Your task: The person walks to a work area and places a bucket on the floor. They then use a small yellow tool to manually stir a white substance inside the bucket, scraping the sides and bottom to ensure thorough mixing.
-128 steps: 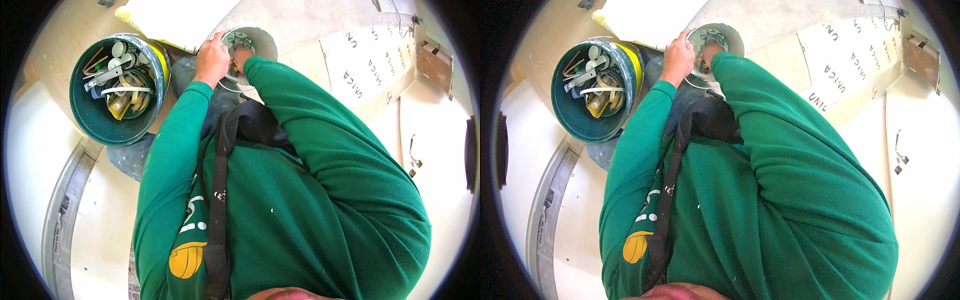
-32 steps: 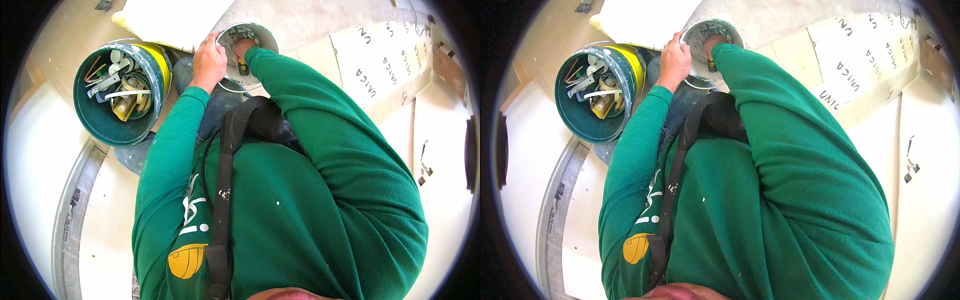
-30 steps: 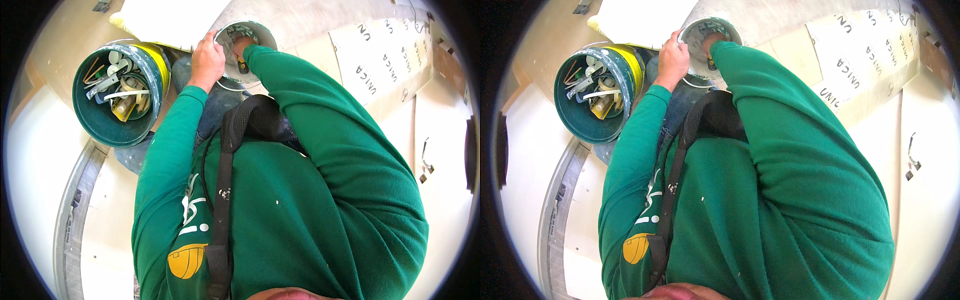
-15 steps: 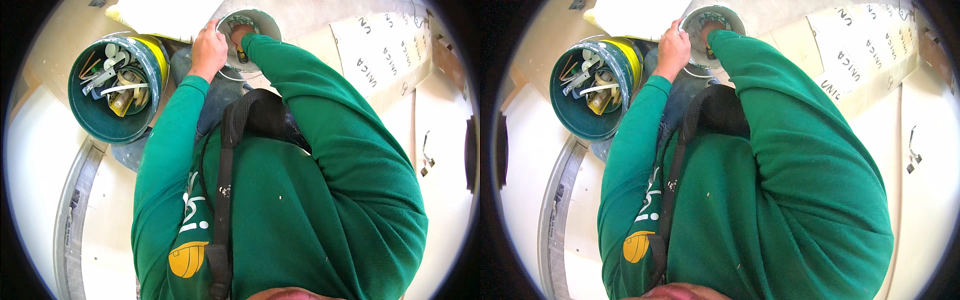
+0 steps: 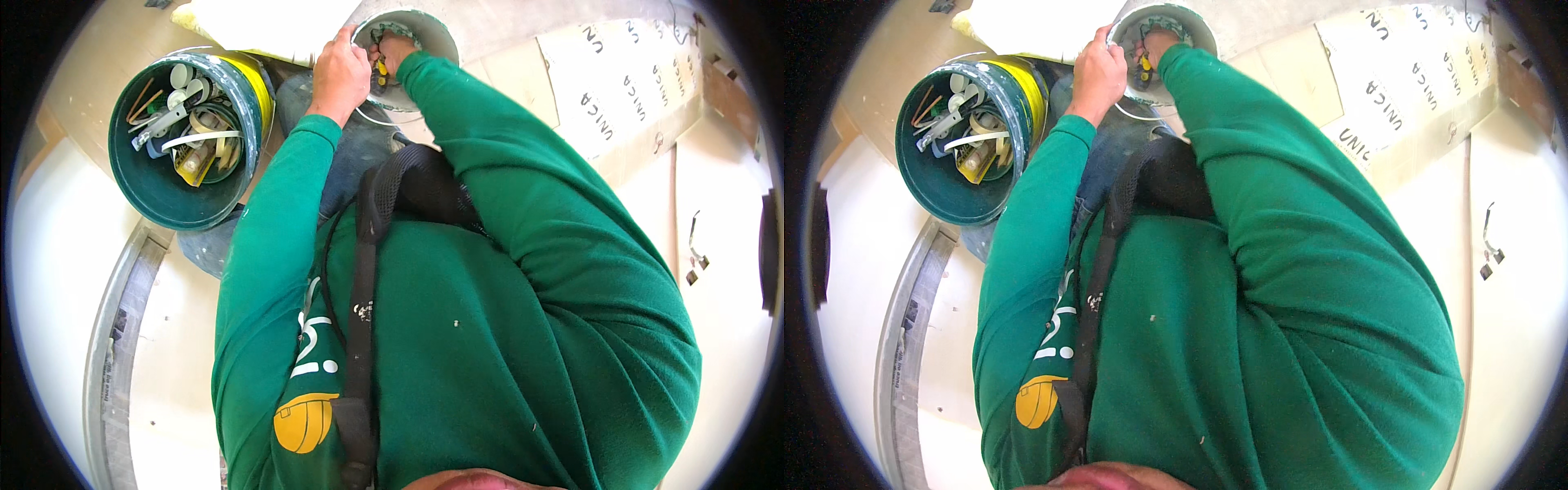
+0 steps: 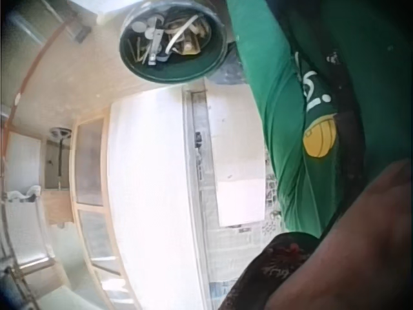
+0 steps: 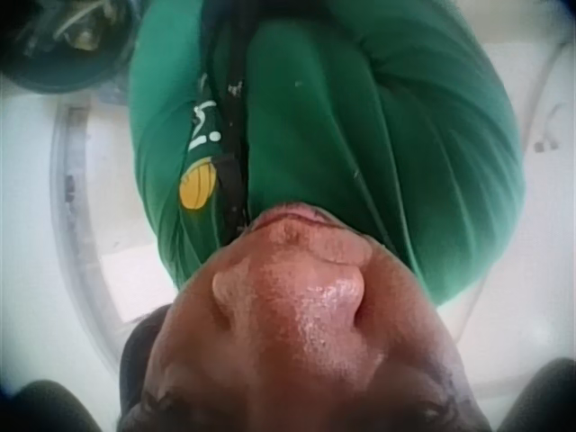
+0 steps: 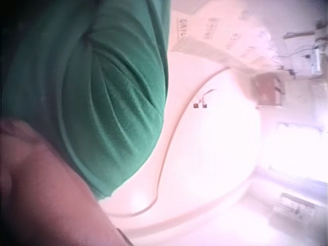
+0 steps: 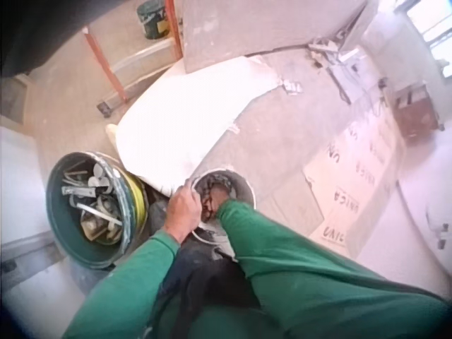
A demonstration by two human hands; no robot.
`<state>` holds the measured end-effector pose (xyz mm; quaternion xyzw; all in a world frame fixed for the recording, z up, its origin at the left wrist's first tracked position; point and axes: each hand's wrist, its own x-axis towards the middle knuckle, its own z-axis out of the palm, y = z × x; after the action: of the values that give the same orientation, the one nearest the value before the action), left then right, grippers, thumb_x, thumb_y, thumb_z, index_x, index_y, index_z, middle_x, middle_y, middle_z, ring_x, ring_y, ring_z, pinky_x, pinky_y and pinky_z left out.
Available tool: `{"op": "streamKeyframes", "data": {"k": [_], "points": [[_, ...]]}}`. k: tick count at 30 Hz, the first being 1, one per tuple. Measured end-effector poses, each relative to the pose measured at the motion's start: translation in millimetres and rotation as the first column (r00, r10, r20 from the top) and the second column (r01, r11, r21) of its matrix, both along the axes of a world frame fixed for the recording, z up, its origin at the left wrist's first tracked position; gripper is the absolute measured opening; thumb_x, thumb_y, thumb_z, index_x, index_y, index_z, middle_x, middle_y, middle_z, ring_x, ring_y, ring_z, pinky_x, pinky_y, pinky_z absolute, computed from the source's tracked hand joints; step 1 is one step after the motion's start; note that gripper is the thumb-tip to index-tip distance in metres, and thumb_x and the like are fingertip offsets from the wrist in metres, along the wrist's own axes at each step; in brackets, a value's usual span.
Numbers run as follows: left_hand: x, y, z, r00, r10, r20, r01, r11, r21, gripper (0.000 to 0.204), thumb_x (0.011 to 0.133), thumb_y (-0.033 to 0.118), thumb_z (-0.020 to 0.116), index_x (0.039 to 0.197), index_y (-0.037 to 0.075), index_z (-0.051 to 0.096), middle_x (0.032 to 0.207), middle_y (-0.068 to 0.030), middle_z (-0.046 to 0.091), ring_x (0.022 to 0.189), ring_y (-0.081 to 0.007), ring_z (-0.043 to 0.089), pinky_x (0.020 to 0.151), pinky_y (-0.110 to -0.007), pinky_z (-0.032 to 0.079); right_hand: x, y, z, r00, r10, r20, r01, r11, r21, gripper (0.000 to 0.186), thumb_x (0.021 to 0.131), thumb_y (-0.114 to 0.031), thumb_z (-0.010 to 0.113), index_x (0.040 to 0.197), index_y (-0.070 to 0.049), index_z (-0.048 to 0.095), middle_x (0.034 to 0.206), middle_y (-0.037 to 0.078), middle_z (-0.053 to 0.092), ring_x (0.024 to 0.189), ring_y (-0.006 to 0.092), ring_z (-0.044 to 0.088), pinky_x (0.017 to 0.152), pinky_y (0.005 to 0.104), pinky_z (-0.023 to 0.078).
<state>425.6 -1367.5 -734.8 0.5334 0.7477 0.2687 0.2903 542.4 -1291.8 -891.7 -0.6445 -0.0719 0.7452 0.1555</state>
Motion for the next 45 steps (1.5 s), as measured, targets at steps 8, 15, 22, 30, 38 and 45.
{"op": "streamKeyframes", "data": {"k": [8, 15, 22, 30, 38, 45], "points": [[7, 9, 12, 0.999, -0.020, 0.047, 0.022, 0.999, -0.045, 0.038, 0.094, 0.015, 0.048, 0.129, 0.004, 0.056, 0.098, -0.0286, 0.066, 0.093, -0.0456, 0.064, 0.085, -0.052, 0.050, 55, -18, -81, 0.820, 0.445, 0.360, -0.554, 0.774, 0.307, 0.026, 0.094, -0.031, 0.053, 0.089, -0.010, 0.068, 0.086, 0.010, 0.068, 0.080, 0.0281, 0.066, 0.072, 0.0401, 0.053], [0, -1, 4, 0.998, 0.026, 0.050, -0.022, 0.997, -0.079, 0.039, 0.094, 0.015, 0.047, 0.131, 0.005, 0.056, 0.100, -0.0284, 0.066, 0.095, -0.0457, 0.063, 0.088, -0.052, 0.048, 26, -8, -2, -0.083, 0.590, 0.803, -0.994, -0.103, -0.027, 0.016, 0.077, -0.028, 0.071, 0.083, -0.016, 0.079, 0.103, 0.011, 0.074, 0.095, 0.0295, 0.071, 0.083, 0.0416, 0.055], [3, 7, 6, 0.999, -0.021, 0.042, 0.023, 0.998, -0.055, 0.035, 0.094, 0.014, 0.049, 0.127, 0.006, 0.056, 0.100, -0.0284, 0.064, 0.091, -0.0453, 0.064, 0.083, -0.051, 0.052, 46, -12, -64, 0.566, 0.540, 0.622, -0.813, 0.489, 0.316, 0.037, 0.102, -0.023, 0.044, 0.078, 0.000, 0.060, 0.066, 0.012, 0.060, 0.057, 0.0235, 0.060, 0.054, 0.0392, 0.051], [3, 9, 8, 0.999, -0.033, 0.030, 0.034, 0.999, -0.029, 0.037, 0.094, 0.015, 0.048, 0.129, 0.007, 0.056, 0.098, -0.0280, 0.065, 0.093, -0.0450, 0.063, 0.086, -0.052, 0.050, 51, 3, -95, 0.410, 0.674, 0.614, -0.907, 0.371, 0.199, 0.022, 0.075, -0.021, 0.074, 0.092, -0.007, 0.074, 0.099, 0.015, 0.074, 0.094, 0.0303, 0.072, 0.084, 0.0401, 0.055], [6, 5, 4, 1.000, -0.016, -0.001, 0.016, 0.999, -0.028, 0.037, 0.094, 0.015, 0.050, 0.129, 0.006, 0.055, 0.098, -0.0281, 0.064, 0.090, -0.0451, 0.064, 0.083, -0.051, 0.053, 31, 0, 11, -0.306, 0.468, 0.829, -0.895, -0.438, -0.083, 0.021, 0.073, -0.019, 0.076, 0.090, -0.007, 0.074, 0.109, 0.015, 0.072, 0.104, 0.0264, 0.069, 0.089, 0.0383, 0.055], [4, 2, 3, 1.000, -0.001, 0.012, 0.001, 0.999, -0.038, 0.038, 0.094, 0.015, 0.049, 0.130, 0.005, 0.056, 0.098, -0.0288, 0.065, 0.092, -0.0459, 0.063, 0.086, -0.053, 0.050, 0, -5, 53, 0.370, 0.727, 0.579, -0.921, 0.370, 0.125, 0.014, 0.089, -0.014, 0.060, 0.093, -0.003, 0.068, 0.095, 0.013, 0.071, 0.087, 0.0257, 0.070, 0.077, 0.0372, 0.057]]}}
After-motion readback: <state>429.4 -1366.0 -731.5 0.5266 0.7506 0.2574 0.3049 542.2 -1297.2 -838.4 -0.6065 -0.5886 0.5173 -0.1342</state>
